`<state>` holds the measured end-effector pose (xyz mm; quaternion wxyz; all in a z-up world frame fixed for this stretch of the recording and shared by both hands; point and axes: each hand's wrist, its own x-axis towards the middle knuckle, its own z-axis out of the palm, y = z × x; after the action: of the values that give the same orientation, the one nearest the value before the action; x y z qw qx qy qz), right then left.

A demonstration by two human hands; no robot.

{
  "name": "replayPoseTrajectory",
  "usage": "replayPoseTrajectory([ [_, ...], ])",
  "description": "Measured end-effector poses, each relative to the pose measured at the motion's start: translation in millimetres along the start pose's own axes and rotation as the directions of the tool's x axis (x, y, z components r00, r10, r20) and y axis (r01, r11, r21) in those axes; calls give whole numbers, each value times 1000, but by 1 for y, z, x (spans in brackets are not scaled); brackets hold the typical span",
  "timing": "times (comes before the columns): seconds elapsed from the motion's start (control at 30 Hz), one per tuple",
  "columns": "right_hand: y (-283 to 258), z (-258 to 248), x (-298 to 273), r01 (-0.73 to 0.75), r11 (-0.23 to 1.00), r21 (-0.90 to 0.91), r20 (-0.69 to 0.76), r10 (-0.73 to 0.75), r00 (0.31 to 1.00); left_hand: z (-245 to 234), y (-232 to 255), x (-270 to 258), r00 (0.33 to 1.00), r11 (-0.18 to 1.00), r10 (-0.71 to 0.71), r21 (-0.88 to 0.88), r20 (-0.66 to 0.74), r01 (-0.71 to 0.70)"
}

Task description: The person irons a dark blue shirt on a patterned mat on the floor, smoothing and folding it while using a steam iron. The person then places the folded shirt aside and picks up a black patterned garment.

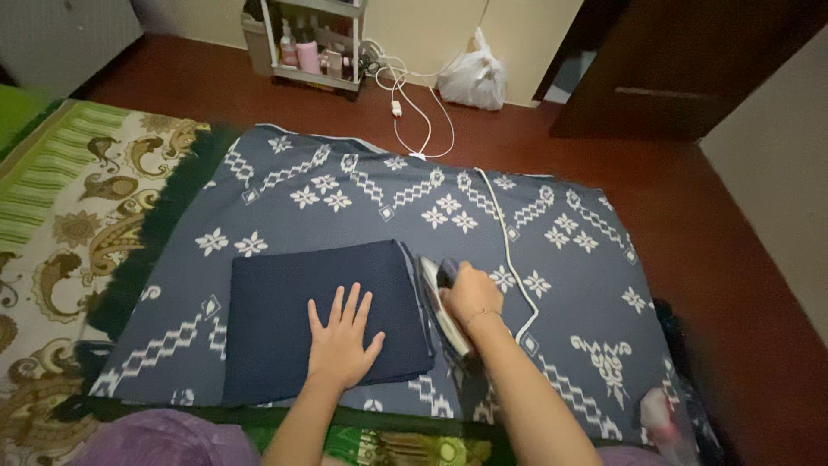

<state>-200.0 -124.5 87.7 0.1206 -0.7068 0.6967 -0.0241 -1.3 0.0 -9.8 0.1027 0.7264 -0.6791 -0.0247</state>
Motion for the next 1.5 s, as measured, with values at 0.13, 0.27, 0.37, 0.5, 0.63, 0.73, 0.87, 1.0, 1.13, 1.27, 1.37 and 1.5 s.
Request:
replayPoseTrajectory([
  [0.13,15,-13,-1,-58,996,67,-45,61,997,3,0,-5,1000,1000,4,12,0,-4],
  [0.27,10,-21,8,21,998,59,-95,-15,995,2,-1,-3,1000,1000,6,-11,4,-6],
  [0.37,-9,-11,8,73,995,68,-50,-70,996,2,-1,-4,999,999,21,-29,-35,-22],
  [0.5,-41,19,1,41,995,86,-13,-40,999,3,-2,-1,998,998,33,-54,-56,-36],
  [0.63,-52,19,24,4,995,100,13,-5,1000,4,-4,-2,1000,997,26,-79,-9,-27],
  [0.73,-68,13,49,-13,995,98,33,10,999,1,-5,-1,999,993,40,-111,-34,-44],
  [0.87,-84,17,76,-39,996,84,69,33,997,4,-5,-5,997,990,50,-125,-60,-57],
  [1.0,-99,17,96,-40,998,57,117,33,993,2,-7,1,999,988,34,-154,4,-33],
  [1.13,-99,19,90,-39,997,72,75,33,997,1,-6,-4,999,986,44,-162,-5,-44],
  [1.27,-93,15,70,-50,995,85,66,45,997,-1,-7,-3,998,985,38,-168,-40,-44],
  [1.37,-80,12,48,-90,993,75,102,83,991,1,-5,-3,999,986,34,-167,13,-31],
  [1.5,-56,5,10,-91,994,64,132,82,988,-1,-5,-5,996,988,52,-144,-77,-63],
])
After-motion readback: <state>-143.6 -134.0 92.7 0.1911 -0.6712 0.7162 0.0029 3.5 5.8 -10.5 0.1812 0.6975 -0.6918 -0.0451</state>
